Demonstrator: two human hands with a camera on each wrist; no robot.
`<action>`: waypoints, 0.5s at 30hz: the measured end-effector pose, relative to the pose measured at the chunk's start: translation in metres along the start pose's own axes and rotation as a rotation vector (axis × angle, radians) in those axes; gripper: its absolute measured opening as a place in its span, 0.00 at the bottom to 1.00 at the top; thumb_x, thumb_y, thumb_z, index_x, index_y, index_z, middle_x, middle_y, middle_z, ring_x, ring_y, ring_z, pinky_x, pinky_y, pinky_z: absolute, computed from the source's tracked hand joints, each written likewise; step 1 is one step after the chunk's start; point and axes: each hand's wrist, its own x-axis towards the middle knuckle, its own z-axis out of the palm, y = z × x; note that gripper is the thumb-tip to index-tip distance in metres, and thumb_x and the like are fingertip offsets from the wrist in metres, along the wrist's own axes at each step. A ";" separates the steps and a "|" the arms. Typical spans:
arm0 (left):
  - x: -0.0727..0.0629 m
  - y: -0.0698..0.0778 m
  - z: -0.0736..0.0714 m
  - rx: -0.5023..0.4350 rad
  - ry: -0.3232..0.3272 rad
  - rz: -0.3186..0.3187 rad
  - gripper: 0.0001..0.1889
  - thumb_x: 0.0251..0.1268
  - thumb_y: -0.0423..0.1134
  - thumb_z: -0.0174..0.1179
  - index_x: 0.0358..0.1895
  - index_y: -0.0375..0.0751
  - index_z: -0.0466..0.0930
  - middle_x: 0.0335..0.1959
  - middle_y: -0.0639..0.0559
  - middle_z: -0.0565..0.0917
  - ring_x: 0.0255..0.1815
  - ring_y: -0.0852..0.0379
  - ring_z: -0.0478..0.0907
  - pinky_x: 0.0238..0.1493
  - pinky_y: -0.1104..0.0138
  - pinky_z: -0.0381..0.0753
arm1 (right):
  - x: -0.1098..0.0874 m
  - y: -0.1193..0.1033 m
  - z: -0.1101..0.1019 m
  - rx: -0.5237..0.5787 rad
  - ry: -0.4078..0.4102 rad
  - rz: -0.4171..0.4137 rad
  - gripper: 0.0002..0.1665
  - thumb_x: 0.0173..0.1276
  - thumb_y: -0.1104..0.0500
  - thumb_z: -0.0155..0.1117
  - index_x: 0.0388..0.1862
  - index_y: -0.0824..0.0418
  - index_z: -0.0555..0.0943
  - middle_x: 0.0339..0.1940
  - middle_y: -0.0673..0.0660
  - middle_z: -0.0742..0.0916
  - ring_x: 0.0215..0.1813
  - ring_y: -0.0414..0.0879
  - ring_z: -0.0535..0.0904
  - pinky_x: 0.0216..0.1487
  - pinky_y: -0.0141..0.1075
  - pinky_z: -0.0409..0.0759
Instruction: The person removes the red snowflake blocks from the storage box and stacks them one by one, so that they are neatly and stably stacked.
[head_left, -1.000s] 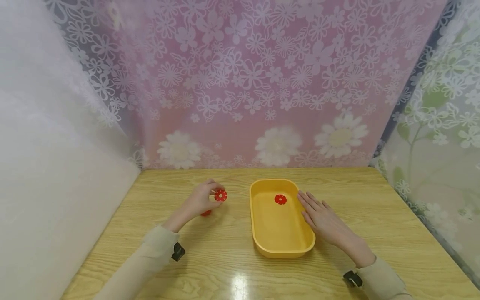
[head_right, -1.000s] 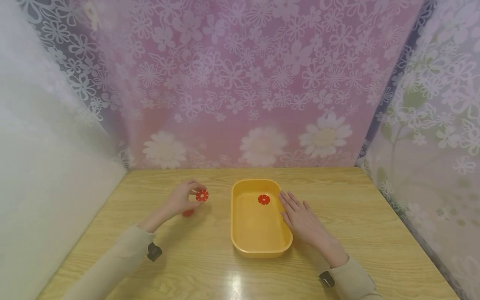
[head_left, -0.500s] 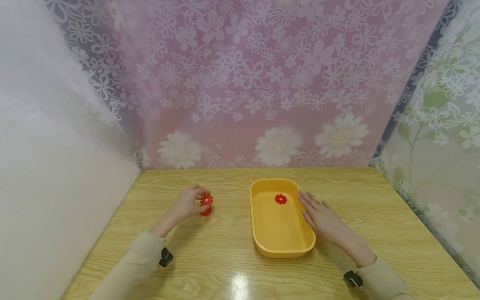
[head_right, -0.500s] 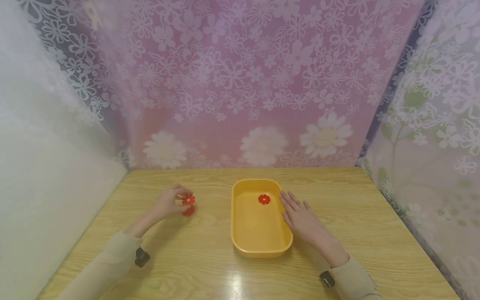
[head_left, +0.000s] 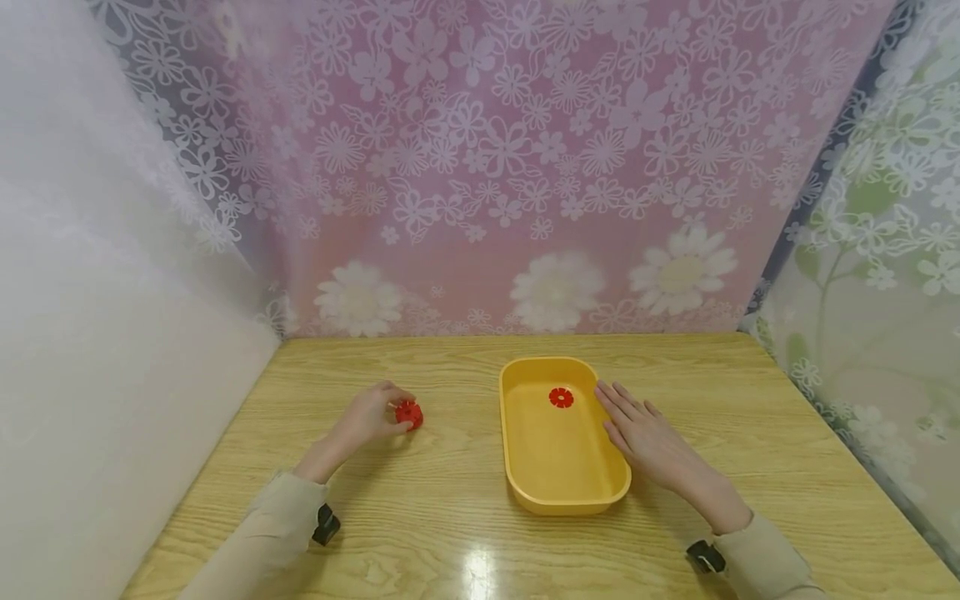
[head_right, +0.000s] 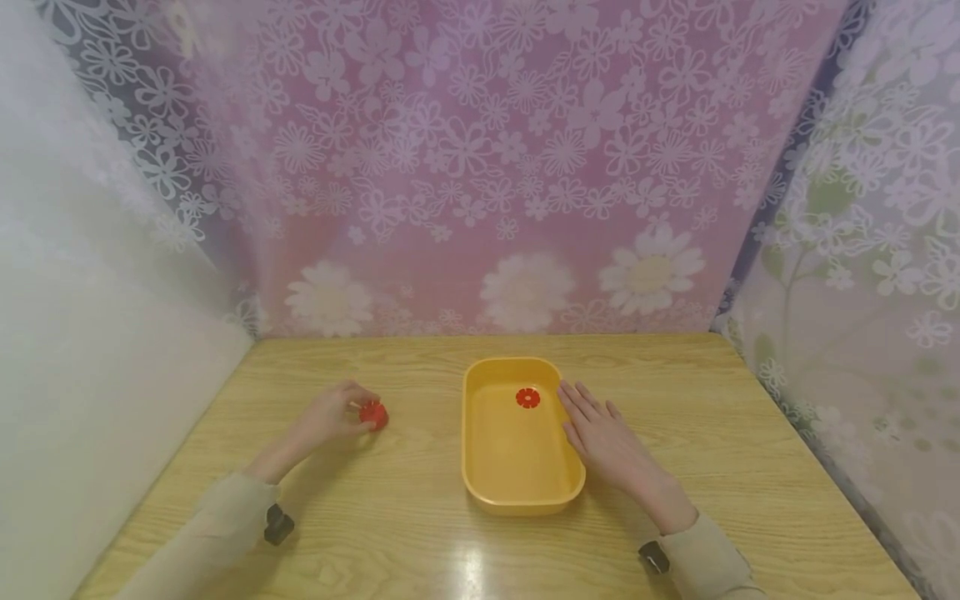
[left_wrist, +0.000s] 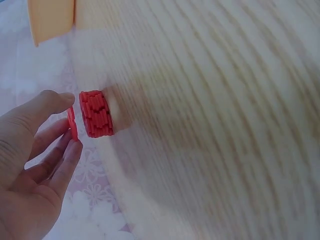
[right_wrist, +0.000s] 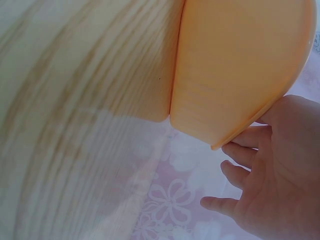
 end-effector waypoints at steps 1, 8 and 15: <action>0.000 0.000 0.001 0.003 -0.003 -0.005 0.20 0.56 0.34 0.75 0.52 0.35 0.85 0.42 0.45 0.82 0.46 0.44 0.83 0.48 0.52 0.85 | 0.000 0.000 0.000 -0.001 -0.001 0.000 0.34 0.77 0.59 0.58 0.77 0.70 0.64 0.77 0.66 0.68 0.77 0.64 0.63 0.66 0.69 0.66; -0.002 -0.003 0.005 -0.005 -0.001 -0.010 0.20 0.57 0.34 0.75 0.53 0.34 0.85 0.42 0.43 0.82 0.45 0.43 0.84 0.47 0.53 0.85 | 0.000 0.001 0.001 0.001 -0.006 0.004 0.34 0.78 0.58 0.57 0.77 0.69 0.64 0.78 0.66 0.68 0.77 0.64 0.63 0.67 0.69 0.66; -0.002 -0.007 0.008 0.002 0.010 -0.023 0.19 0.59 0.36 0.74 0.53 0.35 0.86 0.41 0.45 0.82 0.44 0.43 0.84 0.48 0.53 0.85 | 0.000 0.001 0.000 0.001 -0.002 -0.006 0.34 0.78 0.58 0.57 0.77 0.69 0.63 0.78 0.66 0.67 0.77 0.64 0.63 0.66 0.69 0.66</action>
